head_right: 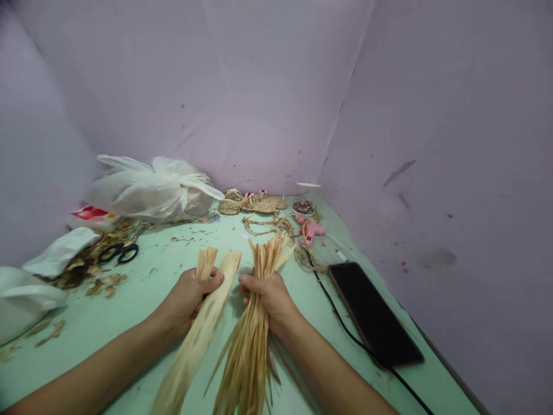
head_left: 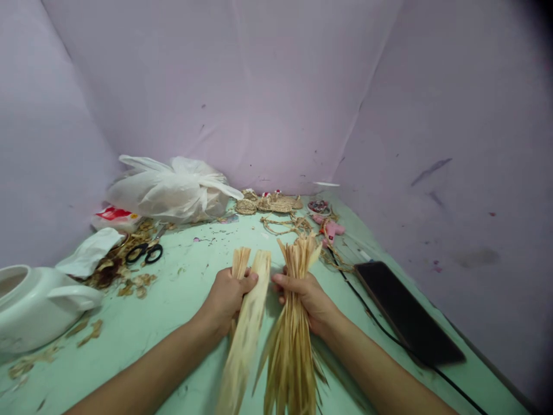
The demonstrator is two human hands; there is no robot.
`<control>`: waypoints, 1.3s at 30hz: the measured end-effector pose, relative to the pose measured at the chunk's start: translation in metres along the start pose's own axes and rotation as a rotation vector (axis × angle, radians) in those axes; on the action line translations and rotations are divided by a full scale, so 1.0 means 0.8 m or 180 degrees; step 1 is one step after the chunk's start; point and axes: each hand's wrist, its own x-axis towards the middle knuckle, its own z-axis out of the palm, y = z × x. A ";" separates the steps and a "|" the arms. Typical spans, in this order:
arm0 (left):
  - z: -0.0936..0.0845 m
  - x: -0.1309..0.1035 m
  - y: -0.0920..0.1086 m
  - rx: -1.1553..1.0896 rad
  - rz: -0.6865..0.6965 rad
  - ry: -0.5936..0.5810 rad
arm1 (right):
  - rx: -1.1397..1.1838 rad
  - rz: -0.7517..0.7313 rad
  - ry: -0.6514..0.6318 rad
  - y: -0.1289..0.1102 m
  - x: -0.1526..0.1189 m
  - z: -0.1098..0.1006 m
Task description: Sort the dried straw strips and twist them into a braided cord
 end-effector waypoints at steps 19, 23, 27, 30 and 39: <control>-0.008 0.012 -0.002 0.0480 0.0759 0.0589 | -0.0084 -0.0217 0.0077 0.002 -0.002 0.003; -0.006 -0.005 0.010 0.1207 0.1396 0.0734 | -0.0209 -0.0303 0.0215 -0.002 -0.004 0.004; 0.005 -0.022 0.010 0.1334 0.1431 -0.0455 | -0.0056 -0.0397 -0.0308 -0.006 -0.014 0.008; 0.009 -0.022 0.005 0.0870 0.1148 -0.0832 | 0.0054 -0.0247 -0.0725 -0.010 -0.020 0.011; -0.005 0.003 0.005 -0.0312 0.0184 0.0110 | -0.0176 -0.0286 0.0387 -0.008 -0.001 -0.002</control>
